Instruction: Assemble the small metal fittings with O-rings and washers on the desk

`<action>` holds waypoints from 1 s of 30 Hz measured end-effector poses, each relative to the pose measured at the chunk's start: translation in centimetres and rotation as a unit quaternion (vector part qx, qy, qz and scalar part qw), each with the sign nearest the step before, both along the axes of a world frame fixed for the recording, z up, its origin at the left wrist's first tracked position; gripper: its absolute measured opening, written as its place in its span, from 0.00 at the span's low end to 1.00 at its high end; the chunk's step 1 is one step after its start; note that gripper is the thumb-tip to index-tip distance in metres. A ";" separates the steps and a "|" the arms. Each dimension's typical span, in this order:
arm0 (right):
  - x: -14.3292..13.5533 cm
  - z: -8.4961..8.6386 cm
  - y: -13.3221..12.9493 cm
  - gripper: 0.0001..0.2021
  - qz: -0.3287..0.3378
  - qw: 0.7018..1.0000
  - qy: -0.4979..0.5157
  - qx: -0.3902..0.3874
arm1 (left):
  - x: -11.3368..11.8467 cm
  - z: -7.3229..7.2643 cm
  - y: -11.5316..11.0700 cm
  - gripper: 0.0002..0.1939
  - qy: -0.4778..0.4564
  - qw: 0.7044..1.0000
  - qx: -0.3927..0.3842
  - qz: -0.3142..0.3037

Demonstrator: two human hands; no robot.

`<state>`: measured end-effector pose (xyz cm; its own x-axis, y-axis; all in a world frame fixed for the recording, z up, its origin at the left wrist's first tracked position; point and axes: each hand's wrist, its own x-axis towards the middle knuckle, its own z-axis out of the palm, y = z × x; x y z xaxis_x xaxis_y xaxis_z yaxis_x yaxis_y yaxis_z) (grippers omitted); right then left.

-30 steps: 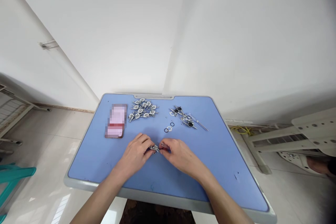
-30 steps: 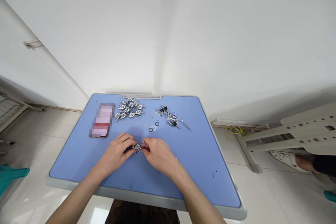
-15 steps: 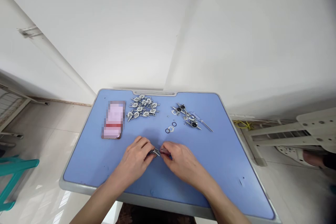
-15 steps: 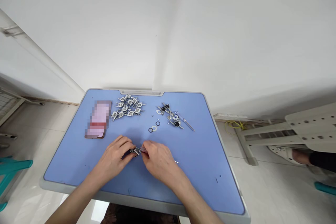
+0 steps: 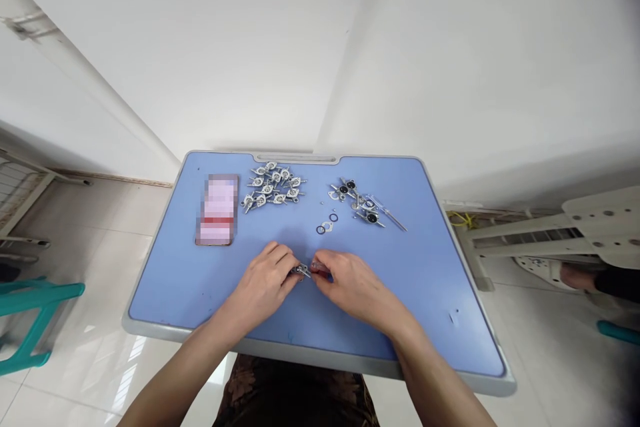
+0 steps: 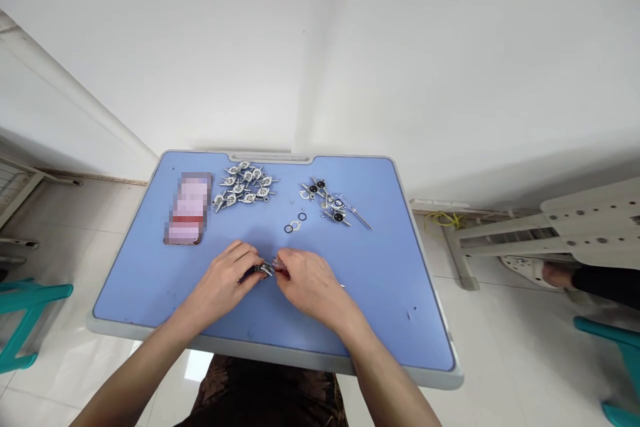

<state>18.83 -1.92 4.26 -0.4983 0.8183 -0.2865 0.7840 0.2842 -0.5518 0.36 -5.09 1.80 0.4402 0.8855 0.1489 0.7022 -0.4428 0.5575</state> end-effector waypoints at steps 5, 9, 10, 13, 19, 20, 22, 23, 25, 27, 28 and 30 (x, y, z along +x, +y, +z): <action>0.2 0.1 -0.1 0.08 0.013 1.000 -0.001 -0.002 | 0.0 0.1 -0.1 0.02 0.014 1.000 0.000 -0.017; 1.0 0.7 0.1 0.08 0.027 0.999 -0.001 -0.031 | 0.1 0.4 -0.2 0.03 0.017 0.999 0.000 -0.040; 1.4 0.9 0.2 0.08 0.028 0.999 0.008 -0.044 | 0.2 0.4 -0.2 0.03 0.017 0.999 -0.002 -0.044; 2.5 1.6 0.4 0.08 -0.031 0.996 0.068 -0.041 | 0.3 0.3 -0.2 0.02 0.014 0.998 -0.004 -0.053; 4.0 2.5 0.5 0.13 -0.185 0.972 0.146 0.021 | 0.2 0.3 -0.4 0.03 0.006 0.998 -0.010 -0.062; 4.1 2.5 0.5 0.14 -0.203 0.968 0.147 0.029 | 0.2 0.3 -0.5 0.03 0.005 0.998 -0.012 -0.061; 4.4 2.6 0.6 0.14 -0.244 0.957 0.149 0.048 | 0.2 0.4 -0.5 0.02 0.001 0.998 -0.013 -0.059; 4.6 2.6 0.7 0.15 -0.267 0.949 0.157 0.061 | 0.2 0.4 -0.5 0.02 0.000 0.998 -0.014 -0.059; 4.9 2.5 0.9 0.16 -0.314 0.925 0.198 0.083 | 0.2 0.4 -0.5 0.03 -0.005 0.998 -0.017 -0.060; 5.2 2.5 1.1 0.18 -0.346 0.897 0.258 0.096 | 0.2 0.3 -0.5 0.03 -0.012 0.998 -0.023 -0.060; 5.3 2.5 1.2 0.19 -0.355 0.885 0.285 0.100 | 0.2 0.3 -0.5 0.03 -0.017 0.998 -0.025 -0.060; 5.5 2.5 1.4 0.20 -0.363 0.868 0.323 0.105 | 0.2 0.2 -0.5 0.02 -0.019 0.998 -0.028 -0.059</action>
